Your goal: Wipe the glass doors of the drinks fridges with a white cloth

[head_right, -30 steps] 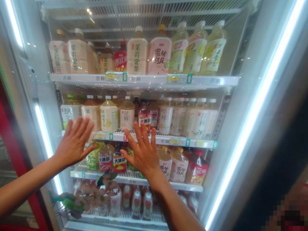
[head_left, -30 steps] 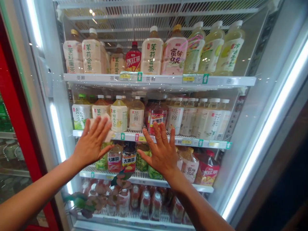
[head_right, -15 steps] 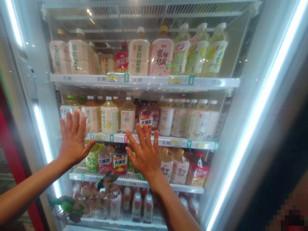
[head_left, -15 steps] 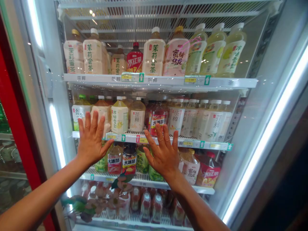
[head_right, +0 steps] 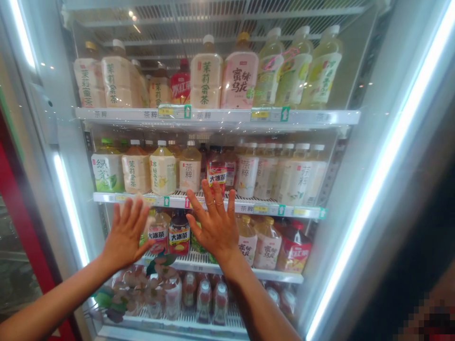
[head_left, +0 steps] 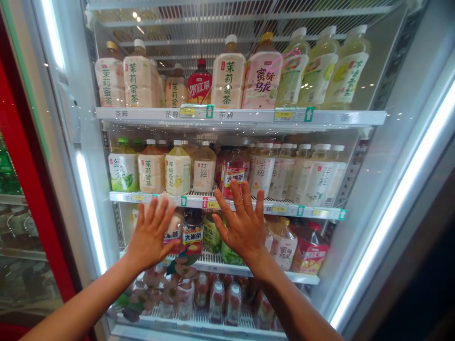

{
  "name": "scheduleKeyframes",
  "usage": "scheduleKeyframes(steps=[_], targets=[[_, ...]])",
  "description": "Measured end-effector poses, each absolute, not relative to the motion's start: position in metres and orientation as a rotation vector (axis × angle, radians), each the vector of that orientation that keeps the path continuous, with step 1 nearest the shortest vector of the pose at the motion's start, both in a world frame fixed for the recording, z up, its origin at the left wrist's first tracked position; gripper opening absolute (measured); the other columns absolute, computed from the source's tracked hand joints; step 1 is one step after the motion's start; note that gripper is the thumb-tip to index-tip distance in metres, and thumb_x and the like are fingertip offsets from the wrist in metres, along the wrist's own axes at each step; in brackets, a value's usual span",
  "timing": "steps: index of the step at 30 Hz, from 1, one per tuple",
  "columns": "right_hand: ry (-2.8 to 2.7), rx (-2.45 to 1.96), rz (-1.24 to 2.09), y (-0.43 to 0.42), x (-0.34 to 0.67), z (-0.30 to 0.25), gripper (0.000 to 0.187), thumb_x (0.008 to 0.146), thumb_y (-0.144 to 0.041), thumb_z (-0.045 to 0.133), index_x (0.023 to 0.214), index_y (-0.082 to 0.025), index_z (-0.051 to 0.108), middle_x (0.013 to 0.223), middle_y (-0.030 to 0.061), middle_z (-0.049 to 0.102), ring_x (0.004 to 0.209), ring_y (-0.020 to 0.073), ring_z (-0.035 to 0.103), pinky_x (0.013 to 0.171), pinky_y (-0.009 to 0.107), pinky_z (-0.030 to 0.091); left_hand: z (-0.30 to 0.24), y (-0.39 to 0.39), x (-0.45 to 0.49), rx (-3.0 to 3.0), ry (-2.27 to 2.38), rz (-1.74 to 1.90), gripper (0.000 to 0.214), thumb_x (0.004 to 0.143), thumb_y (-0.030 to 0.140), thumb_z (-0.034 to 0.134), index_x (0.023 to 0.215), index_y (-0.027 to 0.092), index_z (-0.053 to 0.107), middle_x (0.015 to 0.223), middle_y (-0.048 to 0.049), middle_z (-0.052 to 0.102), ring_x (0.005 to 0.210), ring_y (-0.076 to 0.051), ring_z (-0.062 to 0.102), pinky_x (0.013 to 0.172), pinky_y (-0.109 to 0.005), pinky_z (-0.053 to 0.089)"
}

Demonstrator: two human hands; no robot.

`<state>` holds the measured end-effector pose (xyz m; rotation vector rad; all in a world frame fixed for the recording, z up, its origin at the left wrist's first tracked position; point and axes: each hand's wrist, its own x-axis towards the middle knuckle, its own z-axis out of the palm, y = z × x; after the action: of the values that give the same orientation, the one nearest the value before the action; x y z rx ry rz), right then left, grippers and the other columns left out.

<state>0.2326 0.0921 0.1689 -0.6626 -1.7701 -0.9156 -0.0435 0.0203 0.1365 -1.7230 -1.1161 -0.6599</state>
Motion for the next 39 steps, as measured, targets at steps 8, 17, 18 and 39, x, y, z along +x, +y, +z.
scheduleKeyframes(steps=[8, 17, 18, 39], targets=[[-1.764, -0.686, -0.929, 0.092, 0.234, 0.168, 0.079, 0.100, -0.042, 0.056, 0.165, -0.030, 0.012, 0.172, 0.0060, 0.001, 0.160, 0.0322, 0.007, 0.127, 0.065, 0.013, 0.158, 0.021, -0.046, -1.637, -1.212, -0.721, 0.084, 0.101, 0.059, 0.035, 0.164, 0.018, -0.002, 0.172, -0.0039, -0.010, 0.158, -0.024, -0.015, 0.130, -0.050, -0.011], [-1.762, -0.681, -0.939, 0.093, 0.235, 0.169, 0.079, 0.102, -0.045, 0.052, 0.165, -0.029, 0.007, 0.172, 0.0060, -0.001, 0.160, 0.0269, -0.002, 0.129, 0.061, 0.007, 0.113, 0.017, -0.024, -1.969, -0.842, -0.297, 0.084, 0.098, 0.065, 0.041, 0.164, 0.025, 0.009, 0.171, 0.0029, 0.014, 0.160, -0.018, -0.004, 0.132, -0.042, -0.002], [-1.763, -0.684, -0.934, 0.093, 0.235, 0.169, 0.079, 0.103, -0.045, 0.051, 0.165, -0.029, 0.006, 0.173, 0.0061, 0.001, 0.160, 0.0270, -0.001, 0.129, 0.061, 0.008, 0.126, 0.019, -0.023, -1.938, -0.931, -0.368, 0.083, 0.099, 0.064, 0.038, 0.165, 0.024, 0.006, 0.172, 0.0012, 0.012, 0.160, -0.019, -0.006, 0.132, -0.045, -0.003], [-1.802, -0.739, -0.922, 0.093, 0.237, 0.168, 0.073, 0.103, -0.048, 0.047, 0.165, -0.032, 0.012, 0.173, 0.0070, 0.014, 0.161, 0.0276, 0.005, 0.128, 0.062, 0.006, 0.105, 0.009, -0.058, -1.906, -1.018, -0.506, 0.082, 0.102, 0.060, 0.034, 0.165, 0.019, 0.001, 0.172, -0.0009, -0.007, 0.160, -0.020, -0.010, 0.131, -0.043, -0.007]])
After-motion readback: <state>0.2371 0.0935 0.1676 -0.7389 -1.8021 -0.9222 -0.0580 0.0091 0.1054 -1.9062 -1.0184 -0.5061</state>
